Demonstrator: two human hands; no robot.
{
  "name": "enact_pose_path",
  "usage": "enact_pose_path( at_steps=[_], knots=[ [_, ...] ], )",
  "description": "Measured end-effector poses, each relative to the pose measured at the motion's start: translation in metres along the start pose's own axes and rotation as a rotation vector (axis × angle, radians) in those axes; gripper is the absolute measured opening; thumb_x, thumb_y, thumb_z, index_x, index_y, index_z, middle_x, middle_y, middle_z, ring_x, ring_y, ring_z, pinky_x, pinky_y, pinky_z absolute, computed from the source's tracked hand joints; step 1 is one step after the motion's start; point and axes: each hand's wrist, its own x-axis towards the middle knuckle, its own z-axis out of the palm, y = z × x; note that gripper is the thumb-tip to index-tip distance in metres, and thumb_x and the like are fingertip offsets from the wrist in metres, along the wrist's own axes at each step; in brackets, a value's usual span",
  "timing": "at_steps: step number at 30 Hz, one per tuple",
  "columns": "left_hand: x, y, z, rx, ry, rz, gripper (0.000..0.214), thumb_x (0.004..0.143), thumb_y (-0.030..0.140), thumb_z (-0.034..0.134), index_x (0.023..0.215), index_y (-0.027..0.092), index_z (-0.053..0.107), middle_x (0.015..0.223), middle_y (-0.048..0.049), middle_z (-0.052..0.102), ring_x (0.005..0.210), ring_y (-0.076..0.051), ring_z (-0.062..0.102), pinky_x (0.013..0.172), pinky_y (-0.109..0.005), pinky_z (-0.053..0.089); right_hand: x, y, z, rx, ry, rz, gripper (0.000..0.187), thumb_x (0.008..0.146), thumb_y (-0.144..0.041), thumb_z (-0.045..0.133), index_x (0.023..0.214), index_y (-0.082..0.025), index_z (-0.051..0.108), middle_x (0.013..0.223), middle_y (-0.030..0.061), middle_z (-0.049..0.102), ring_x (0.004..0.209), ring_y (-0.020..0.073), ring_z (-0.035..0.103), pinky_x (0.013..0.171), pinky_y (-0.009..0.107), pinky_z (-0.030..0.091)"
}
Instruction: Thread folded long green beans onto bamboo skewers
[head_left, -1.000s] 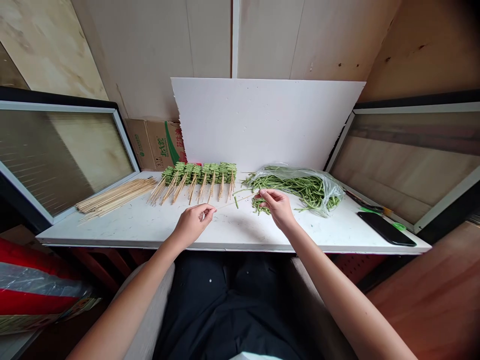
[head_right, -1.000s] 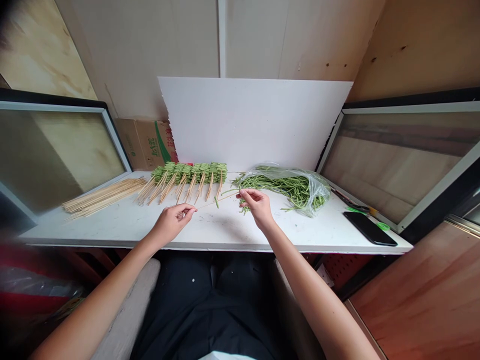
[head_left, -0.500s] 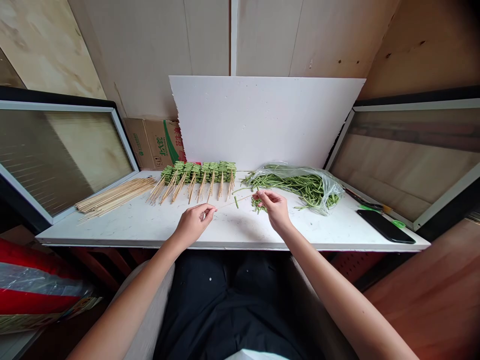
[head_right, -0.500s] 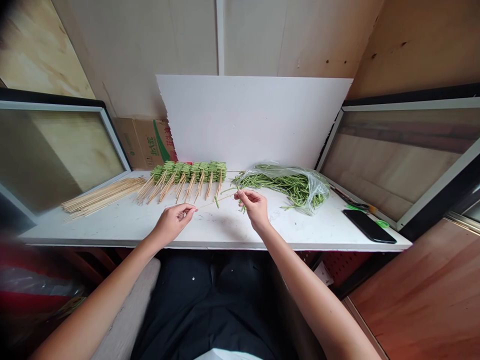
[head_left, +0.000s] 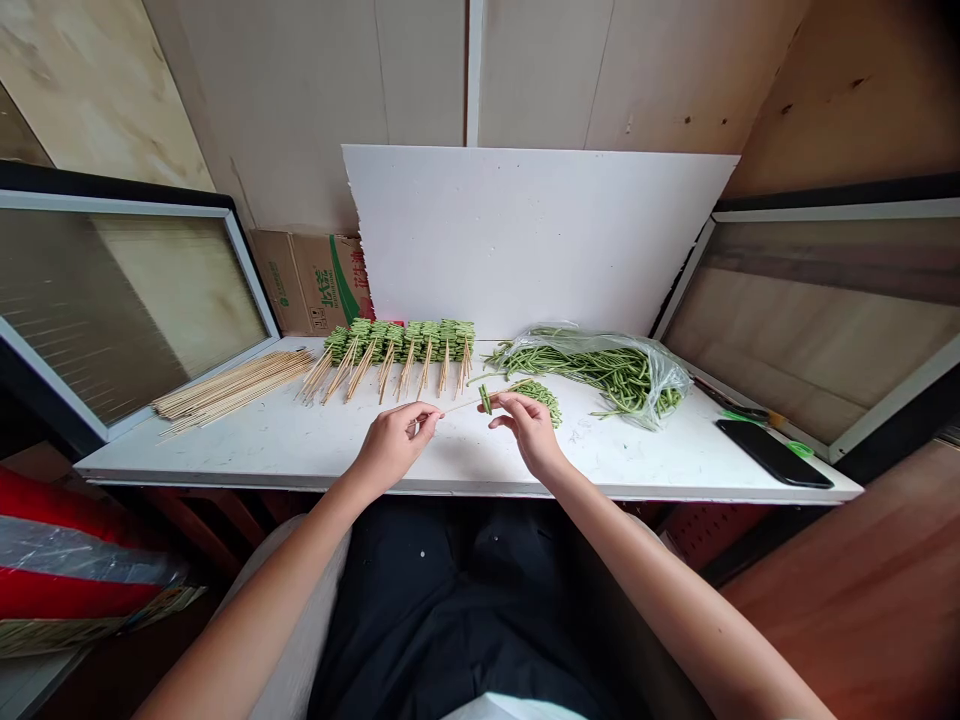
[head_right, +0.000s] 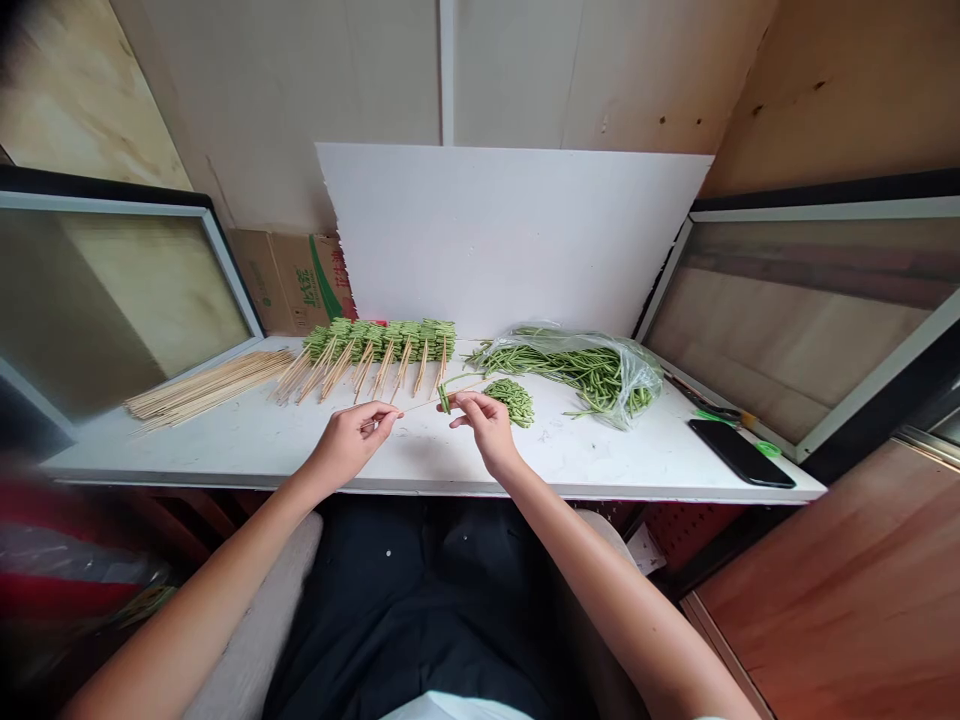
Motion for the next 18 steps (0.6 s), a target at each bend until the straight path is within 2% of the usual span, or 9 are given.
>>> enact_pose_path(
  at_steps=[4,11,18],
  knots=[
    [-0.0005,-0.0028,0.0025,0.019,-0.005,-0.004,0.03,0.101,0.043,0.056,0.101,0.021,0.077,0.089,-0.0056,0.078,0.075,-0.017,0.067,0.069,-0.025,0.052,0.0023,0.0038,-0.0036,0.017,-0.005,0.019,0.025,0.083,-0.048,0.08,0.082,-0.023,0.082,0.098,0.0074,0.075,0.091,0.0241,0.07,0.066,0.033,0.057],
    [-0.0024,-0.0055,0.0075,0.05,-0.017,-0.03,0.023,0.101,0.037,0.057,0.101,0.021,0.075,0.095,-0.0044,0.078,0.08,-0.017,0.068,0.073,-0.025,0.051,0.0031,0.0029,-0.0025,-0.053,0.015,0.08,0.028,0.071,-0.047,0.09,0.08,-0.022,0.081,0.09,0.0056,0.073,0.079,0.0191,0.063,0.065,0.032,0.054],
    [-0.005,-0.0025,0.0102,0.115,-0.028,0.012,0.022,0.103,0.033,0.055,0.103,0.023,0.074,0.097,-0.0028,0.077,0.081,-0.015,0.067,0.072,-0.024,0.051,0.0029,0.0061,-0.0038,-0.071,0.015,0.135,0.03,0.07,-0.048,0.09,0.076,-0.02,0.08,0.087,0.0061,0.072,0.078,0.0189,0.062,0.067,0.033,0.052]
  ],
)
